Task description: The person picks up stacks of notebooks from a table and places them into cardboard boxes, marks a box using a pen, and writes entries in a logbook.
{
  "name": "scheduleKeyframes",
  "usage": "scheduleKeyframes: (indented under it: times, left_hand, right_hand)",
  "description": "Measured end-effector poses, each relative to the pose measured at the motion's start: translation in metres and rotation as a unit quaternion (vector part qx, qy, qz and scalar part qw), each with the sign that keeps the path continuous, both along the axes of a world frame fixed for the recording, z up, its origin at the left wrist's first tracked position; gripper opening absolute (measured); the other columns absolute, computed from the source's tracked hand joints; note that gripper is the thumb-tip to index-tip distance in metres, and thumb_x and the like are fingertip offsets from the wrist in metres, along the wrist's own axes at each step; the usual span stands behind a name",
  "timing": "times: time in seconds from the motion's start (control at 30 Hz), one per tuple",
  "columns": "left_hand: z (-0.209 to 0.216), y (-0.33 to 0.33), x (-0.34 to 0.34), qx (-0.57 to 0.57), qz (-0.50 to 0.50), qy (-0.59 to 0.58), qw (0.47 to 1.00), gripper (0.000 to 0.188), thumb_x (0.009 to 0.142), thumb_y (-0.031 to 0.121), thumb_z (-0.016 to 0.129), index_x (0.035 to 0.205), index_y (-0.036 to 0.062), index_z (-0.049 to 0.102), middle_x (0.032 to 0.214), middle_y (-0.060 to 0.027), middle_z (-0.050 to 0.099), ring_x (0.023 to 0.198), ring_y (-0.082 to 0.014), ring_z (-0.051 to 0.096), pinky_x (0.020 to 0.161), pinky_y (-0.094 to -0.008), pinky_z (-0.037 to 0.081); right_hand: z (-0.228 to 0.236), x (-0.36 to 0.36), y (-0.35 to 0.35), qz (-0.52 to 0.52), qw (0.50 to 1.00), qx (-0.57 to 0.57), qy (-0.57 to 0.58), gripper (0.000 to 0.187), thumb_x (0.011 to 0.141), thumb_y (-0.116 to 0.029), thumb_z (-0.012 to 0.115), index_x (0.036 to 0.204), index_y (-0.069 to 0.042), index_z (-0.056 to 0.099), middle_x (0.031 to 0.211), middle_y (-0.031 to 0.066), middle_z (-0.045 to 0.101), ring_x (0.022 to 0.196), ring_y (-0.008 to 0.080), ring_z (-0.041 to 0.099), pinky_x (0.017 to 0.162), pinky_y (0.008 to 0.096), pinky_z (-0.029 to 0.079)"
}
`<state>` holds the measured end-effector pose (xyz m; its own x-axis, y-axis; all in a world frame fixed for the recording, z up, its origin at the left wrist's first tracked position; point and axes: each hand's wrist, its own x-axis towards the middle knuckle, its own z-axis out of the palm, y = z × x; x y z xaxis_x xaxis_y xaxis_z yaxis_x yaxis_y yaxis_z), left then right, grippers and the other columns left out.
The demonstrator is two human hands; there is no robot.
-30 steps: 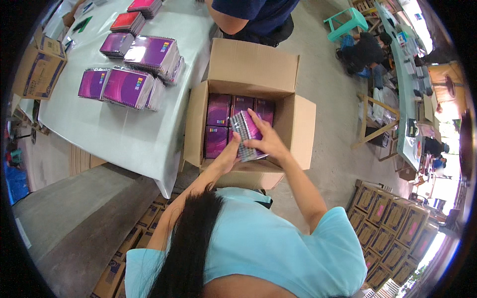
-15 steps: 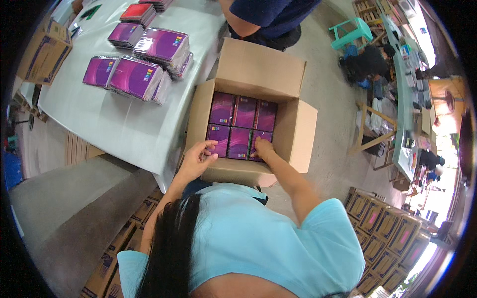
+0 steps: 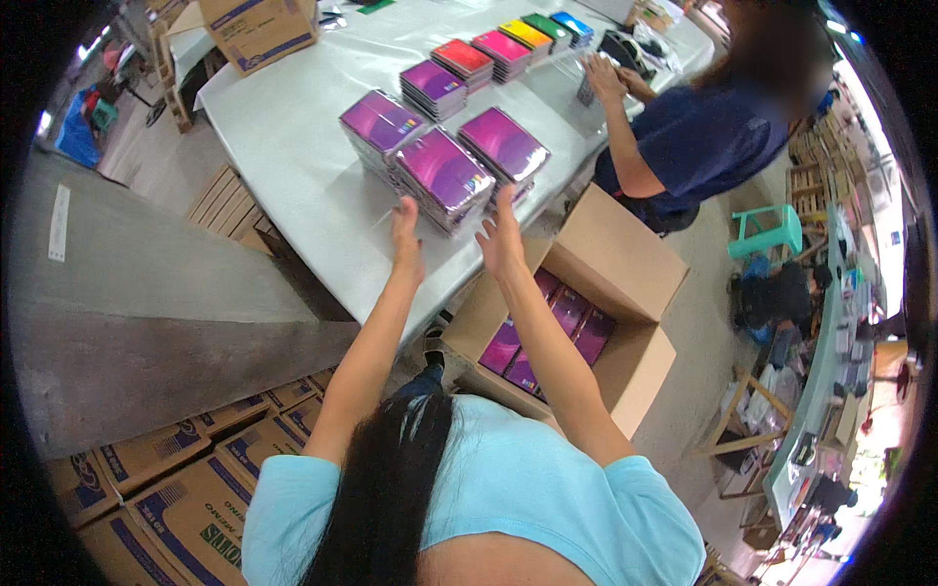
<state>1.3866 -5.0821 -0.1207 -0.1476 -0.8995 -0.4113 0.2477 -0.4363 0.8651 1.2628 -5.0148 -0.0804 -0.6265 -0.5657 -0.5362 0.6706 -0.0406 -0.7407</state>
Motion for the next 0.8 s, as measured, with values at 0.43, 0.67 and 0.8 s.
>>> scheduleKeyframes:
  times: [0.43, 0.67, 0.8]
  left_hand:
    - [0.043, 0.003, 0.048, -0.150, -0.215, -0.066, 0.963, 0.078, 0.078, 0.039, 0.064, 0.135, -0.0015, 0.029, 0.124, -0.0208, 0.044, 0.115, -0.0264, 0.044, 0.098, -0.0352, 0.036]
    - [0.108, 0.076, 0.039, -0.399, -0.279, -0.172, 0.856, 0.087, 0.086, 0.037, 0.059, 0.144, 0.0003, 0.006, 0.126, -0.0211, 0.033, 0.115, -0.0292, 0.032, 0.103, -0.0386, 0.026]
    - [0.098, 0.095, 0.024, -0.311, -0.302, -0.055, 0.900, 0.076, 0.090, 0.035, 0.054, 0.142, -0.0015, 0.012, 0.126, -0.0242, 0.034, 0.118, -0.0317, 0.033, 0.102, -0.0387, 0.028]
  right_hand:
    - [0.006, 0.018, 0.013, 0.283, 0.943, -0.078, 0.157, 0.082, 0.081, -0.050, 0.060, 0.138, 0.000, 0.029, 0.132, 0.0215, 0.043, 0.119, 0.0294, 0.047, 0.099, 0.0383, 0.038]
    - [-0.044, 0.015, 0.089, 0.140, 0.937, -0.299, -0.116, 0.069, 0.079, -0.054, 0.061, 0.127, -0.007, 0.047, 0.117, 0.0100, 0.058, 0.105, 0.0229, 0.058, 0.091, 0.0393, 0.048]
    - [-0.037, 0.014, 0.137, 0.124, 0.944, -0.303, -0.038, 0.060, 0.085, -0.050, 0.052, 0.127, -0.008, 0.047, 0.121, 0.0115, 0.056, 0.106, 0.0254, 0.057, 0.093, 0.0422, 0.047]
